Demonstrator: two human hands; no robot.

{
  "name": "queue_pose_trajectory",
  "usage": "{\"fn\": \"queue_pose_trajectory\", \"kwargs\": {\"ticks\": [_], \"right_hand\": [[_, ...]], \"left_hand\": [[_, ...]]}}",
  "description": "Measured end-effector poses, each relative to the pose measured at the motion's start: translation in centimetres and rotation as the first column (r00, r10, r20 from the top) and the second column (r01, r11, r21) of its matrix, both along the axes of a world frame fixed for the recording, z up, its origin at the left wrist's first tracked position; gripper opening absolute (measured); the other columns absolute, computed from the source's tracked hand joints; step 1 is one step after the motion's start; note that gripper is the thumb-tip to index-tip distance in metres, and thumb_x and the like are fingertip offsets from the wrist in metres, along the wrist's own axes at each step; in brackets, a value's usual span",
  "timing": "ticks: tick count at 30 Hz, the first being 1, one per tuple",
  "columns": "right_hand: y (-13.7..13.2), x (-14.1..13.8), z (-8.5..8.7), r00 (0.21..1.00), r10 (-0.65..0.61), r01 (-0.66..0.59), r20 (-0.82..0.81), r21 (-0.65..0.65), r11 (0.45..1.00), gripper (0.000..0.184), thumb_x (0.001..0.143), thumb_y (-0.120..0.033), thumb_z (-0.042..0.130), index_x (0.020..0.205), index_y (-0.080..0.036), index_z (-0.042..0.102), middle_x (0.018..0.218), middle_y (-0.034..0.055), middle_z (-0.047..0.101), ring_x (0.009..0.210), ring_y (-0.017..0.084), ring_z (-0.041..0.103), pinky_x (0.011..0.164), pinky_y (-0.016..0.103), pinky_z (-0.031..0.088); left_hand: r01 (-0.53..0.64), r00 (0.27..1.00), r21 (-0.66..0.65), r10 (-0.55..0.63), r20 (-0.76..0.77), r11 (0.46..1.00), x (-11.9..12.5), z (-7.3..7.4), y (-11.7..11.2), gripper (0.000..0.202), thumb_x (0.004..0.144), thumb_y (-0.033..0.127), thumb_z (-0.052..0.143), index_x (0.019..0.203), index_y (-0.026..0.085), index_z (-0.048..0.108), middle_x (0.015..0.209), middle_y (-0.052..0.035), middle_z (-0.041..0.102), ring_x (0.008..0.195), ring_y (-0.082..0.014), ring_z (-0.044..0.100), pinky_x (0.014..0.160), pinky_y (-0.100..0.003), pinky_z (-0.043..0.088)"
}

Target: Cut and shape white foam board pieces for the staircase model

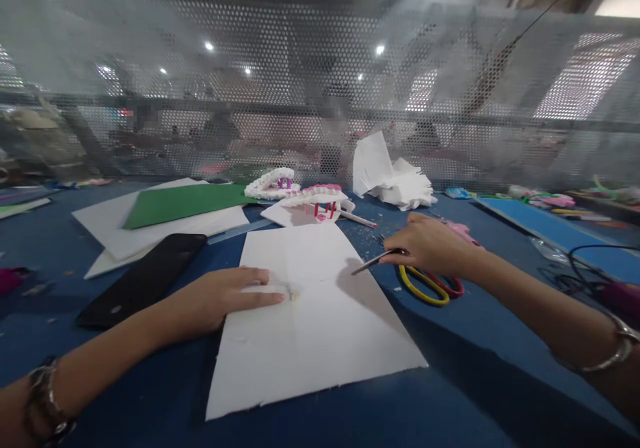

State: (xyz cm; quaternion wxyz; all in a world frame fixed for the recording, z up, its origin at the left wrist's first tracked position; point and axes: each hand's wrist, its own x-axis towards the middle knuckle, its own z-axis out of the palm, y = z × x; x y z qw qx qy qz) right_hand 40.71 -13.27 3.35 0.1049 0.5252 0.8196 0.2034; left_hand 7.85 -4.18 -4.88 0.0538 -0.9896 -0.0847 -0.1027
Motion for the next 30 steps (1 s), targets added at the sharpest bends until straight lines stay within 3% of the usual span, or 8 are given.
{"fn": "queue_pose_trajectory", "kwargs": {"ticks": [3,8,10,12,13,16,22,30], "right_hand": [[0.6,-1.5,1.6,0.987,0.080,-0.080,0.136,-0.005,0.997,0.032,0.080,-0.039,0.046,0.058,-0.018,0.055,0.053,-0.0009,0.060,0.046,0.012,0.048,0.058,0.028,0.029],[2.8,-6.4,6.5,0.920,0.212,-0.227,0.329,0.007,0.974,0.034,0.079,-0.043,0.045,0.060,-0.019,0.059,0.052,0.0007,0.057,0.048,0.013,0.049,0.050,0.027,0.026],[3.7,-7.9,7.9,0.933,0.187,-0.203,0.308,0.021,0.979,0.034,0.078,-0.045,0.046,0.062,-0.019,0.061,0.051,0.0006,0.055,0.049,0.014,0.049,0.048,0.026,0.025],[4.2,-7.9,8.4,0.976,0.141,-0.154,0.163,0.070,0.986,0.034,0.078,-0.046,0.045,0.066,-0.019,0.063,0.055,0.0012,0.056,0.052,0.014,0.050,0.047,0.025,0.025],[4.4,-7.4,8.2,0.991,0.122,-0.126,0.049,0.080,0.989,0.034,0.078,-0.045,0.043,0.069,-0.019,0.063,0.059,0.0015,0.057,0.052,0.013,0.050,0.047,0.025,0.025],[4.1,-4.2,6.4,0.962,-0.048,0.024,-0.270,-0.090,0.996,0.032,0.080,-0.037,0.041,0.068,-0.016,0.062,0.058,0.0026,0.056,0.055,0.014,0.050,0.051,0.026,0.030],[2.1,1.0,2.5,0.907,-0.173,0.090,-0.385,-0.224,0.971,0.029,0.082,-0.019,0.030,0.081,-0.016,0.059,0.063,0.0024,0.057,0.056,0.012,0.051,0.053,0.023,0.038],[2.6,0.9,0.4,0.796,-0.263,0.200,-0.546,-0.173,0.964,0.035,0.081,-0.036,0.034,0.054,-0.018,0.046,0.046,-0.0025,0.040,0.043,0.009,0.036,0.043,0.023,0.027]], "left_hand": [[0.022,1.000,0.019,-0.022,-0.007,1.000,0.3,0.4,-0.1,0.038,0.086,0.018,0.031,0.120,0.030,0.043,0.113,-0.0115,0.051,0.105,-0.0231,0.048,0.084,-0.033,0.041],[0.019,0.999,-0.016,-0.020,-0.041,1.000,0.9,1.4,-0.6,0.037,0.084,0.016,0.034,0.117,0.027,0.046,0.108,-0.0108,0.053,0.099,-0.0219,0.052,0.081,-0.032,0.043],[-0.016,0.997,0.000,0.016,-0.078,1.000,1.0,1.5,-0.8,0.044,0.080,0.009,0.035,0.118,0.028,0.045,0.107,-0.0093,0.054,0.096,-0.0214,0.053,0.080,-0.033,0.044],[-0.026,0.996,0.027,0.029,-0.089,0.999,0.9,1.4,-0.8,0.046,0.079,0.007,0.035,0.119,0.028,0.043,0.109,-0.0090,0.053,0.097,-0.0212,0.053,0.081,-0.033,0.043],[-0.029,0.996,0.037,0.031,-0.078,0.999,0.8,1.2,-0.8,0.045,0.080,0.008,0.034,0.120,0.028,0.042,0.111,-0.0093,0.053,0.098,-0.0212,0.052,0.082,-0.033,0.043],[-0.027,0.999,0.049,0.028,-0.033,0.998,0.4,0.6,-0.6,0.041,0.084,0.014,0.034,0.122,0.028,0.040,0.117,-0.0102,0.051,0.104,-0.0217,0.050,0.084,-0.031,0.041],[-0.080,0.997,0.057,0.078,0.025,0.995,0.0,-0.5,-0.5,0.045,0.083,0.013,0.036,0.123,0.033,0.037,0.120,-0.0086,0.049,0.106,-0.0217,0.048,0.085,-0.032,0.040],[-0.113,0.993,0.031,0.112,0.033,0.993,0.0,-0.5,-0.7,0.044,0.083,0.015,0.036,0.122,0.034,0.039,0.121,-0.0063,0.049,0.107,-0.0207,0.048,0.087,-0.030,0.038]]}}
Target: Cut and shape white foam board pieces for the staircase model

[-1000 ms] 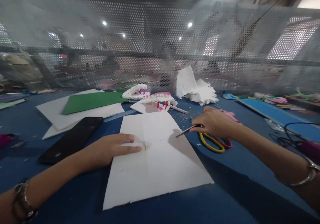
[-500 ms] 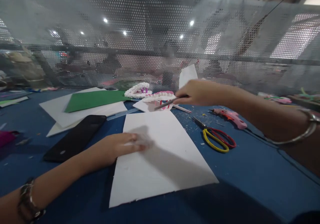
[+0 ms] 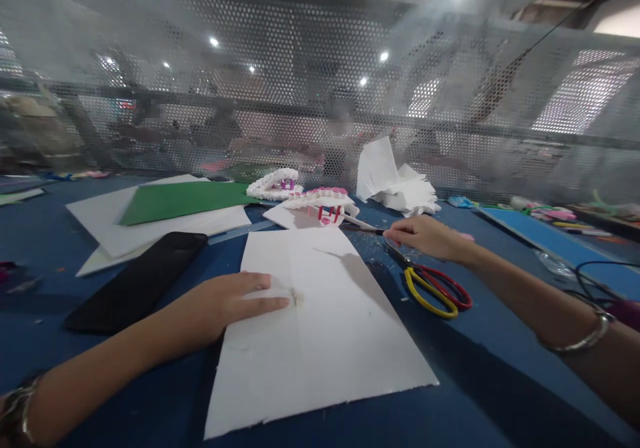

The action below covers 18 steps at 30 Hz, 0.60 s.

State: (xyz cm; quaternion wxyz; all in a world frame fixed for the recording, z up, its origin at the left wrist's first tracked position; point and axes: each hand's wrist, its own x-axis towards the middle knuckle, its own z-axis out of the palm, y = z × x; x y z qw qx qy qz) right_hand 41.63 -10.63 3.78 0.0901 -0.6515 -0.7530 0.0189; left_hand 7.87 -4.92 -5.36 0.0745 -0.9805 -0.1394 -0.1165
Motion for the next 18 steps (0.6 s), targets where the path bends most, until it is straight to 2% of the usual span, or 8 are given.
{"fn": "queue_pose_trajectory", "kwargs": {"ticks": [4,6,8,10,13,15,18], "right_hand": [[0.2,-0.2,-0.5,0.994,-0.105,0.107,-0.038,0.062,0.992,0.040,0.078,-0.044,0.037,0.046,-0.019,0.032,0.043,-0.0044,0.029,0.041,0.008,0.028,0.041,0.025,0.020],[0.1,-0.2,-0.7,0.989,-0.122,0.127,-0.083,0.067,0.990,0.040,0.076,-0.044,0.040,0.045,-0.019,0.033,0.042,-0.0044,0.029,0.041,0.009,0.030,0.041,0.025,0.021],[0.0,-0.3,-0.9,0.986,-0.078,0.085,-0.148,0.044,0.995,0.035,0.076,-0.040,0.039,0.049,-0.019,0.040,0.044,-0.0033,0.036,0.044,0.010,0.035,0.043,0.025,0.026],[0.1,-0.4,-1.2,0.979,-0.007,0.008,-0.206,0.005,1.000,0.029,0.078,-0.034,0.035,0.057,-0.018,0.047,0.051,-0.0005,0.047,0.050,0.012,0.043,0.049,0.025,0.034],[0.1,-0.3,-1.5,0.963,0.037,-0.050,-0.268,-0.043,0.998,0.026,0.080,-0.025,0.028,0.078,-0.015,0.053,0.073,0.0059,0.060,0.064,0.013,0.054,0.057,0.025,0.043],[-0.1,-0.1,-1.6,0.927,0.064,-0.102,-0.370,-0.085,0.991,0.028,0.080,-0.021,0.027,0.096,-0.015,0.050,0.094,0.0096,0.060,0.080,0.015,0.058,0.063,0.026,0.047],[-0.6,0.3,-1.4,0.841,0.109,-0.216,-0.531,-0.145,0.965,0.037,0.079,-0.019,0.034,0.116,-0.017,0.038,0.117,0.0119,0.050,0.106,0.017,0.049,0.083,0.032,0.044]], "left_hand": [[0.020,1.000,0.005,-0.020,-0.009,1.000,0.0,-0.1,0.1,0.043,0.083,0.016,0.036,0.122,0.034,0.039,0.120,-0.0066,0.050,0.105,-0.0212,0.049,0.086,-0.031,0.039],[0.004,1.000,0.000,-0.004,-0.011,1.000,0.1,0.0,0.1,0.043,0.083,0.015,0.035,0.122,0.034,0.039,0.120,-0.0062,0.050,0.105,-0.0215,0.049,0.086,-0.030,0.039],[-0.019,1.000,-0.010,0.019,-0.015,1.000,0.1,0.1,0.0,0.044,0.083,0.014,0.035,0.122,0.035,0.039,0.121,-0.0056,0.049,0.106,-0.0209,0.048,0.087,-0.030,0.038],[-0.025,0.999,-0.028,0.024,-0.042,0.999,0.1,0.2,0.0,0.045,0.083,0.014,0.035,0.123,0.036,0.037,0.123,-0.0052,0.047,0.107,-0.0202,0.047,0.087,-0.030,0.037],[-0.035,0.998,-0.052,0.031,-0.061,0.998,0.1,0.4,-0.1,0.044,0.082,0.017,0.038,0.123,0.036,0.037,0.124,-0.0052,0.046,0.108,-0.0207,0.047,0.088,-0.030,0.037],[-0.048,0.998,-0.056,0.046,-0.046,0.997,0.1,0.4,-0.2,0.043,0.082,0.018,0.039,0.122,0.035,0.039,0.124,-0.0056,0.046,0.108,-0.0212,0.046,0.088,-0.031,0.037],[-0.037,0.999,-0.061,0.036,-0.027,0.997,0.1,0.4,-0.3,0.044,0.081,0.015,0.039,0.121,0.034,0.040,0.123,-0.0067,0.047,0.108,-0.0211,0.046,0.088,-0.032,0.038]]}}
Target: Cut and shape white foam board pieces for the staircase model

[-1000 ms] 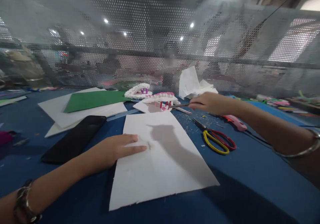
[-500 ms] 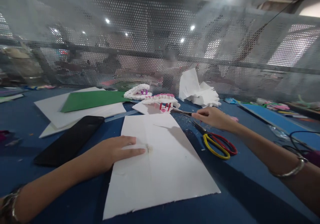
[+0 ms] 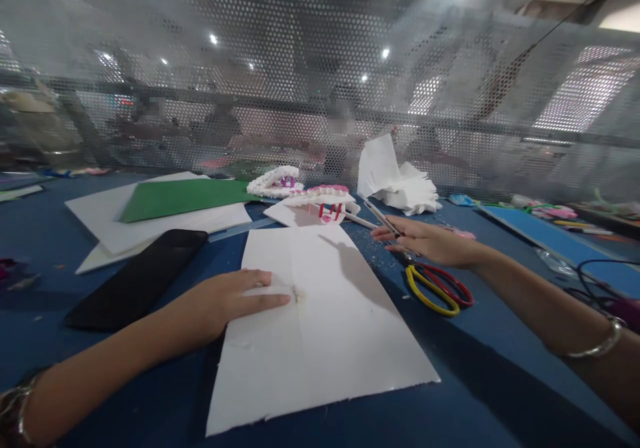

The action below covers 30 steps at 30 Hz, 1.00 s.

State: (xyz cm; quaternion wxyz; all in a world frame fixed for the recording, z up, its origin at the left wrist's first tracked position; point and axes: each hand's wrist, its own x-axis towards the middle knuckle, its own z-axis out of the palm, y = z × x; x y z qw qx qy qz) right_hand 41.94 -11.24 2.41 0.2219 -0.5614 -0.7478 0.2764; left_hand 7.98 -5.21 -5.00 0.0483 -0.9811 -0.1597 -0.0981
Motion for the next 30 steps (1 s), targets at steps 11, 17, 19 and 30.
{"fn": "queue_pose_trajectory", "kwargs": {"ticks": [11,17,19,30], "right_hand": [[2.5,0.0,-0.7,0.879,-0.249,0.110,0.406,0.335,0.936,0.051,0.076,-0.016,0.041,0.126,-0.011,0.031,0.127,0.0166,0.041,0.120,0.030,0.030,0.094,0.052,0.026],[-0.8,-3.9,-1.9,0.865,0.108,-0.211,0.490,0.161,0.964,0.036,0.083,-0.017,0.030,0.113,-0.011,0.047,0.115,0.0130,0.053,0.106,0.019,0.048,0.089,0.036,0.038],[-1.9,-4.3,-2.6,0.841,0.180,-0.290,0.510,0.143,0.946,0.036,0.079,-0.014,0.035,0.114,-0.010,0.047,0.118,0.0138,0.050,0.109,0.019,0.046,0.092,0.036,0.035],[-3.5,-4.1,-4.8,0.869,0.043,-0.158,0.492,0.195,0.968,0.042,0.080,-0.022,0.044,0.119,-0.006,0.043,0.125,0.0150,0.044,0.115,0.021,0.039,0.094,0.036,0.034]], "left_hand": [[0.014,1.000,-0.120,-0.016,-0.020,0.993,0.3,1.6,-0.2,0.046,0.079,0.014,0.038,0.124,0.025,0.036,0.119,-0.0076,0.050,0.106,-0.0207,0.048,0.084,-0.029,0.041],[0.061,0.998,-0.177,-0.059,0.015,0.982,0.8,4.1,-0.3,0.041,0.077,0.008,0.030,0.114,0.019,0.045,0.109,0.0001,0.055,0.097,-0.0149,0.053,0.080,-0.022,0.040],[0.061,0.998,-0.165,-0.062,0.003,0.984,0.9,4.5,-0.1,0.042,0.077,0.007,0.029,0.113,0.019,0.045,0.106,0.0003,0.056,0.094,-0.0139,0.053,0.077,-0.021,0.041],[0.297,0.942,0.013,-0.291,-0.167,0.955,0.9,2.7,-0.5,0.067,0.065,0.004,0.038,0.127,0.028,0.029,0.126,-0.0094,0.043,0.116,-0.0220,0.038,0.093,-0.043,0.031]]}}
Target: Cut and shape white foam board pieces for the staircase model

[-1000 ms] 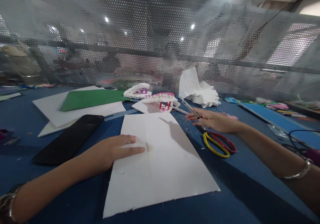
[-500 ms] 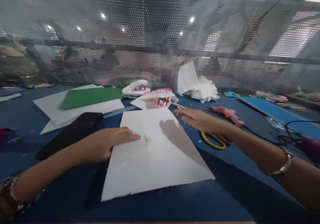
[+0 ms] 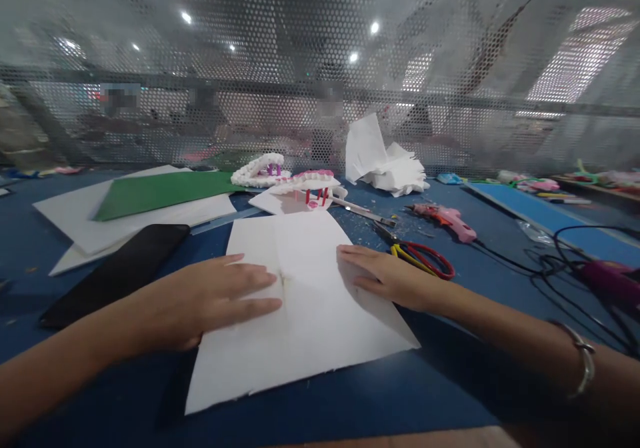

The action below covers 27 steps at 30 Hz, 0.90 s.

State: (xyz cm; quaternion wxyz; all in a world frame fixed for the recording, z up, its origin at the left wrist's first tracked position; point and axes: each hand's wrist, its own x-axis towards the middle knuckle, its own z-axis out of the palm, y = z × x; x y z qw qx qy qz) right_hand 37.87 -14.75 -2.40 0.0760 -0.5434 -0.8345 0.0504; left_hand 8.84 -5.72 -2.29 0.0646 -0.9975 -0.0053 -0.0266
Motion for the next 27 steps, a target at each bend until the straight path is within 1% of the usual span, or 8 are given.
{"fn": "queue_pose_trajectory", "kwargs": {"ticks": [2,4,8,11,14,17,22,27], "right_hand": [[-0.7,-0.5,-0.2,0.998,-0.051,0.047,0.045,0.086,0.995,0.030,0.081,-0.020,0.042,0.105,-0.008,0.055,0.111,0.0138,0.056,0.105,0.024,0.049,0.089,0.038,0.040],[-1.4,-0.9,-0.5,0.994,-0.077,0.064,0.076,0.160,0.985,0.026,0.083,-0.018,0.037,0.094,-0.011,0.060,0.098,0.0110,0.063,0.094,0.023,0.056,0.082,0.037,0.044],[-2.2,-1.3,-1.1,0.995,-0.060,0.038,0.083,0.250,0.968,0.032,0.083,-0.014,0.030,0.095,-0.011,0.059,0.101,0.0120,0.061,0.088,0.020,0.058,0.076,0.031,0.048],[-2.0,-1.4,-1.5,0.995,-0.050,0.021,0.092,0.296,0.955,0.034,0.081,-0.012,0.029,0.098,-0.009,0.058,0.104,0.0143,0.059,0.089,0.022,0.056,0.077,0.035,0.047],[-1.7,-1.5,-1.8,0.996,-0.035,0.011,0.078,0.294,0.956,0.034,0.080,-0.012,0.029,0.102,-0.009,0.056,0.106,0.0155,0.057,0.091,0.025,0.055,0.079,0.041,0.046],[-1.7,-1.4,-2.0,0.998,-0.057,0.045,0.037,0.277,0.960,0.034,0.083,-0.015,0.029,0.107,-0.008,0.053,0.109,0.0157,0.056,0.096,0.025,0.053,0.081,0.042,0.044],[-1.9,-1.4,-2.2,0.996,-0.083,0.082,-0.006,0.253,0.964,0.036,0.082,-0.016,0.030,0.111,-0.007,0.050,0.113,0.0157,0.055,0.101,0.025,0.051,0.083,0.043,0.044],[-2.3,-1.3,-2.4,0.995,-0.082,0.065,0.057,0.249,0.966,0.042,0.079,-0.017,0.034,0.116,-0.001,0.046,0.120,0.0173,0.048,0.109,0.025,0.045,0.092,0.041,0.038]], "left_hand": [[-0.027,1.000,-0.055,0.026,-0.011,0.998,0.1,0.2,-0.5,0.062,0.072,0.005,0.034,0.127,0.033,0.028,0.129,-0.0055,0.041,0.116,-0.0202,0.037,0.095,-0.042,0.030],[-0.057,0.998,-0.099,0.057,-0.005,0.993,0.2,0.3,-0.8,0.058,0.076,0.006,0.033,0.126,0.035,0.030,0.131,-0.0035,0.038,0.116,-0.0208,0.038,0.094,-0.040,0.031],[-0.034,0.999,-0.129,0.036,0.014,0.991,0.4,0.4,-0.8,0.057,0.078,0.006,0.033,0.126,0.036,0.030,0.131,-0.0029,0.037,0.115,-0.0220,0.040,0.093,-0.041,0.032],[-0.040,0.999,-0.150,0.045,0.026,0.988,0.6,1.0,-0.7,0.056,0.078,0.007,0.032,0.125,0.037,0.032,0.130,-0.0008,0.039,0.114,-0.0215,0.041,0.094,-0.041,0.031],[-0.048,0.999,-0.149,0.045,-0.023,0.988,1.0,2.3,-0.6,0.055,0.077,0.009,0.033,0.124,0.039,0.032,0.130,0.0020,0.039,0.114,-0.0206,0.041,0.094,-0.039,0.031],[-0.039,0.995,-0.154,0.025,-0.093,0.987,1.4,3.6,-0.2,0.052,0.077,0.016,0.035,0.124,0.039,0.033,0.130,0.0039,0.039,0.113,-0.0200,0.042,0.094,-0.037,0.031],[-0.046,0.998,-0.176,0.039,-0.043,0.983,2.7,4.8,0.0,0.038,0.080,0.024,0.033,0.114,0.033,0.048,0.124,0.0032,0.047,0.110,-0.0197,0.044,0.095,-0.038,0.027],[-0.044,0.998,-0.170,0.036,-0.050,0.985,4.1,6.4,-0.2,0.030,0.080,0.031,0.038,0.104,0.030,0.057,0.113,0.0029,0.055,0.101,-0.0196,0.050,0.091,-0.037,0.031]]}}
